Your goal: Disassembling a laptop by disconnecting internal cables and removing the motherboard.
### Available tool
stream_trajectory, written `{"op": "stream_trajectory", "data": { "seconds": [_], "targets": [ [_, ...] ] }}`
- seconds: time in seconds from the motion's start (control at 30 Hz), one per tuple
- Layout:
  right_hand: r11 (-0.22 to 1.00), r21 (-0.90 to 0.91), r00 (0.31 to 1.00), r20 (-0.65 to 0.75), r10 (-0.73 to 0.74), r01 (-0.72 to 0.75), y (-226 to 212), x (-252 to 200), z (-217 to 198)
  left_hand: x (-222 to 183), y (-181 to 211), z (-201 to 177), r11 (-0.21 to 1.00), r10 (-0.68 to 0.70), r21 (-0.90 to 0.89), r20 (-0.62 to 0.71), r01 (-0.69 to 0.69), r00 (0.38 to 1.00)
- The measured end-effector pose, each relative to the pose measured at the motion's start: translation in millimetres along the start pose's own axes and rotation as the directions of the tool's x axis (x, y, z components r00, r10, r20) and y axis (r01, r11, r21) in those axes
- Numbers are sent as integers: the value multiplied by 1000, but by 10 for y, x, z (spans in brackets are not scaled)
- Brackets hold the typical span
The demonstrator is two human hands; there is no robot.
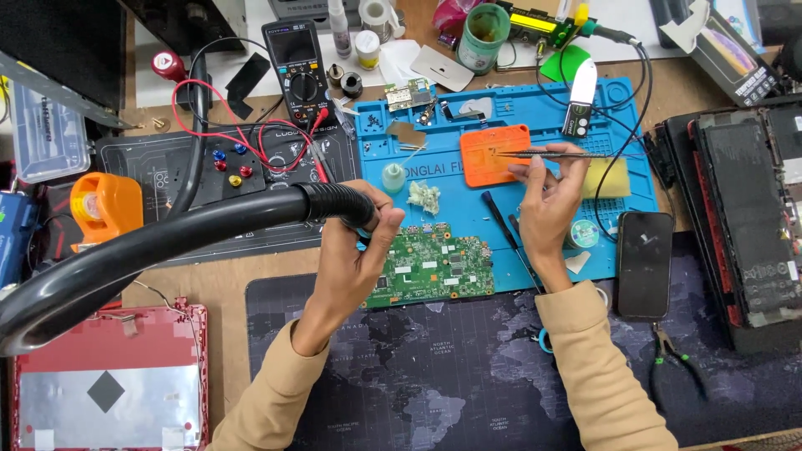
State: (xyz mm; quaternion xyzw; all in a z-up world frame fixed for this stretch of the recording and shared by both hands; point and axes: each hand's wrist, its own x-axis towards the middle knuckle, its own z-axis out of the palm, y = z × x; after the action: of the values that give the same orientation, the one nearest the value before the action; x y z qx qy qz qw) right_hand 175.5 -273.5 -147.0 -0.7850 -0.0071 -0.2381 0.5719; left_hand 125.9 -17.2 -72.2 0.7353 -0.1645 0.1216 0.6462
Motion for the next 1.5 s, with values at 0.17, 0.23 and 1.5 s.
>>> {"op": "stream_trajectory", "data": {
  "seconds": [0.17,0.23,1.5],
  "targets": [
    [1000,-2,1000,11,4,-4,38,-5,12,23,42,3,1000,6,-2,-7,-6,1000],
    [1000,-3,1000,9,3,-3,33,2,15,46,68,3,1000,7,-2,5,-7,1000],
    [999,50,977,211,-9,-1,-497,-989,-77,-47,45,68,999,29,-31,-31,-30,999]
  ]
}}
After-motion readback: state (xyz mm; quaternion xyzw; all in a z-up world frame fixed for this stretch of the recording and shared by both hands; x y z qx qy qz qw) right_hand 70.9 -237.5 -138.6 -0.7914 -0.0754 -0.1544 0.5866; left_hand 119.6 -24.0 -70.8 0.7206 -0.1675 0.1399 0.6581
